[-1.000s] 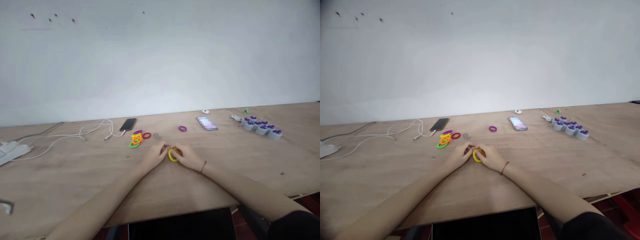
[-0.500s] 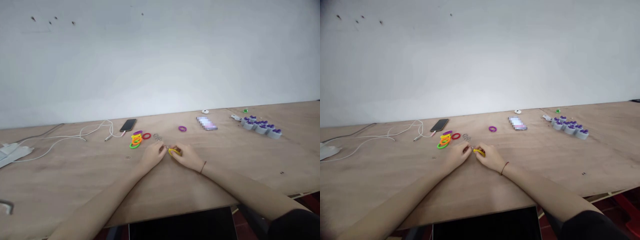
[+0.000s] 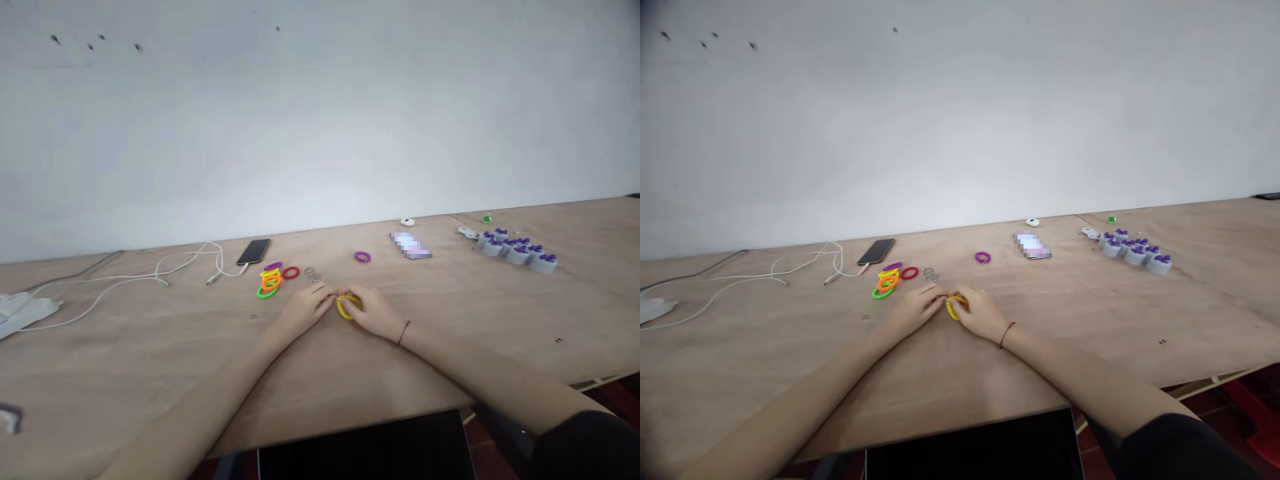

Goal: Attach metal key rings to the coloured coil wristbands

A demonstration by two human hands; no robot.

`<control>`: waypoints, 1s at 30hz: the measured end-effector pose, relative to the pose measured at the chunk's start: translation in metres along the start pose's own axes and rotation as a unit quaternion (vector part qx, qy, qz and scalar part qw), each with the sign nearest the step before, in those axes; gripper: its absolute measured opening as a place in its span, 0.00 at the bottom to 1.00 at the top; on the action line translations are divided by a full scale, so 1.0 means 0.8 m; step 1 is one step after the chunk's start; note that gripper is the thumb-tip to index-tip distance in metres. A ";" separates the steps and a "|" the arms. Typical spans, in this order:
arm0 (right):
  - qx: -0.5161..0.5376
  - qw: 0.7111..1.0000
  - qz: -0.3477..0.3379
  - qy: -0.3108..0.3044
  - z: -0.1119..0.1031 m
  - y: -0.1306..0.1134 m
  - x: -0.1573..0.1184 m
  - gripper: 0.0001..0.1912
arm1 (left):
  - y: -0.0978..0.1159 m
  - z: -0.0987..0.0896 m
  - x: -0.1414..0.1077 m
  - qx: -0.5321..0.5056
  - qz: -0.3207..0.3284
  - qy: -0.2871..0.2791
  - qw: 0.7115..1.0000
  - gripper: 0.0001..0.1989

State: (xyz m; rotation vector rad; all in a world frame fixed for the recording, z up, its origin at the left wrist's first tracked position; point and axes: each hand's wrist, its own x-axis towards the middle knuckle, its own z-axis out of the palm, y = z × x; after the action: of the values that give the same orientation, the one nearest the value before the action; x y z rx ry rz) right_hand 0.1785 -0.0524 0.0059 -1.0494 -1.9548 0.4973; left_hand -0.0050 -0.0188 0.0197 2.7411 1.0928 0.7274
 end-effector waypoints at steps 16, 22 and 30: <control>0.011 0.999 0.019 -0.025 0.002 0.005 0.002 0.09 | 0.008 0.002 0.000 -0.125 -0.111 0.069 0.983 0.11; 0.026 0.999 0.026 -0.025 0.000 0.003 0.003 0.09 | 0.006 0.005 -0.002 -0.166 -0.092 0.027 0.981 0.11; 0.064 0.997 0.044 0.023 0.001 0.014 0.008 0.10 | 0.009 0.003 -0.001 -0.197 -0.123 0.020 0.972 0.15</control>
State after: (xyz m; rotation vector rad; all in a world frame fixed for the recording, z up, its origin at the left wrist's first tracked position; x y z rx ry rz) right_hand 0.1814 -0.0406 0.0008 -1.0604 -1.8176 0.6328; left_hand -0.0001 -0.0246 0.0195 2.2250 1.1282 0.8561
